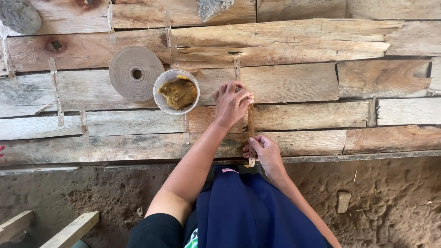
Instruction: Applying veneer tape to the edges of wooden planks using glue and a utility knife.
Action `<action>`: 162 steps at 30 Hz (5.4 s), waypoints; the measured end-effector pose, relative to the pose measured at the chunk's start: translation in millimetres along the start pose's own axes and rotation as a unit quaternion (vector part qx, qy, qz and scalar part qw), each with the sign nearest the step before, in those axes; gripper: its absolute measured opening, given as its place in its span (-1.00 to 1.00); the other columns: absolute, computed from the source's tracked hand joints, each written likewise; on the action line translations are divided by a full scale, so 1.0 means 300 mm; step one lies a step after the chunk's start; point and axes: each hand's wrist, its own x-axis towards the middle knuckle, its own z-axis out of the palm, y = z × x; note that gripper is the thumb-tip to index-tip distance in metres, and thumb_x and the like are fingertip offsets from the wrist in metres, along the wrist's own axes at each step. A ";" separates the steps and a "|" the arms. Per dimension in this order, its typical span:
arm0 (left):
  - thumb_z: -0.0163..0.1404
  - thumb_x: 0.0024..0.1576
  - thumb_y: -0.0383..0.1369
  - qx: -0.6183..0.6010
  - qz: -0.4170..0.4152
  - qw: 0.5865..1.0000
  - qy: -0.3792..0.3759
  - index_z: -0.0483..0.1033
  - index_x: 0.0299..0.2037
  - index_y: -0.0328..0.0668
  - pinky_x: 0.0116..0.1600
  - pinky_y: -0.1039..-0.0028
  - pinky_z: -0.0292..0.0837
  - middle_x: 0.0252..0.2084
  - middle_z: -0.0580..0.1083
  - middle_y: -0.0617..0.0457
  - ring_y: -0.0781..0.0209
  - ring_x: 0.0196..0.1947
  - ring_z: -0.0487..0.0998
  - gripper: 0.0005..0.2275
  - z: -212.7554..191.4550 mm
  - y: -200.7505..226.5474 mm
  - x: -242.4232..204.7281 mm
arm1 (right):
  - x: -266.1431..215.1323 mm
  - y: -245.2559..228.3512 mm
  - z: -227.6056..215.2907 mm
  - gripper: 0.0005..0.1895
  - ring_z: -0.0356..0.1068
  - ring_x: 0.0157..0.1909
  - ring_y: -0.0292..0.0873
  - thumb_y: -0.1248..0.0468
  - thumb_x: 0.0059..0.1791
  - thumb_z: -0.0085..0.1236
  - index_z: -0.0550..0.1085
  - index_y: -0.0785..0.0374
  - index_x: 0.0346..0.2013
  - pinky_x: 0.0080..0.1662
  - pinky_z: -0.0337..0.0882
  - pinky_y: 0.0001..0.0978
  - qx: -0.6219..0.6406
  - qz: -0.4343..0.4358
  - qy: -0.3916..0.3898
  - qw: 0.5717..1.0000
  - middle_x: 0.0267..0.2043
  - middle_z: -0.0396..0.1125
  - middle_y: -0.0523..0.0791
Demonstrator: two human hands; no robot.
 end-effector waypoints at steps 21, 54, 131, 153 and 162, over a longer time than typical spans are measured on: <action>0.40 -0.29 -0.20 0.037 -0.204 0.967 -0.145 0.19 -0.02 -0.03 0.03 -0.06 0.23 0.02 0.21 -0.05 -0.27 0.08 0.33 -0.31 -0.106 0.098 0.210 | -0.007 -0.021 0.014 -0.79 0.57 -0.50 -0.01 0.26 0.08 0.09 0.49 0.40 -0.29 -0.47 0.53 -0.37 0.000 0.010 0.018 1.000 -0.44 0.52 0.13; -0.42 0.34 0.11 0.162 0.023 0.969 -0.187 0.04 0.48 0.50 0.43 -0.47 -0.58 0.55 -0.14 0.63 -0.10 0.57 -0.45 -0.52 -0.113 0.110 -0.126 | 0.020 -0.020 0.017 -0.72 0.58 -0.42 -0.03 0.12 0.05 0.19 0.52 0.33 -0.25 -0.38 0.58 -0.31 0.029 0.085 0.007 0.996 -0.41 0.54 0.06; 0.09 -0.16 0.41 0.192 0.092 0.938 -0.272 -0.24 0.57 0.18 0.44 -0.35 -0.68 0.61 -0.37 0.27 -0.33 0.53 -0.59 0.14 -0.191 0.122 -0.117 | 0.010 -0.010 -0.009 -0.75 0.59 -0.36 -0.01 0.21 -0.02 0.28 0.52 0.34 -0.19 -0.30 0.64 -0.19 0.081 0.195 0.036 0.977 -0.33 0.53 0.07; 0.16 -0.21 0.38 0.186 0.091 0.937 -0.280 -0.25 0.57 0.17 0.45 -0.35 -0.67 0.61 -0.37 0.27 -0.32 0.53 -0.58 0.18 -0.201 0.126 -0.114 | 0.013 -0.029 -0.029 -0.78 0.54 -0.50 -0.09 0.22 -0.01 0.20 0.47 0.36 -0.35 -0.51 0.48 -0.45 -0.036 0.140 -0.023 0.989 -0.44 0.51 0.08; 0.18 -0.17 0.35 0.184 0.084 0.936 -0.289 -0.25 0.57 0.18 0.42 -0.34 -0.73 0.62 -0.38 0.27 -0.33 0.52 -0.62 0.16 -0.202 0.134 -0.117 | 0.070 0.088 0.003 -0.69 0.56 -0.13 -0.13 -0.12 -0.02 0.01 0.58 -0.07 -0.35 -0.10 0.58 -0.18 -0.516 0.017 0.029 0.856 -0.64 0.48 -0.36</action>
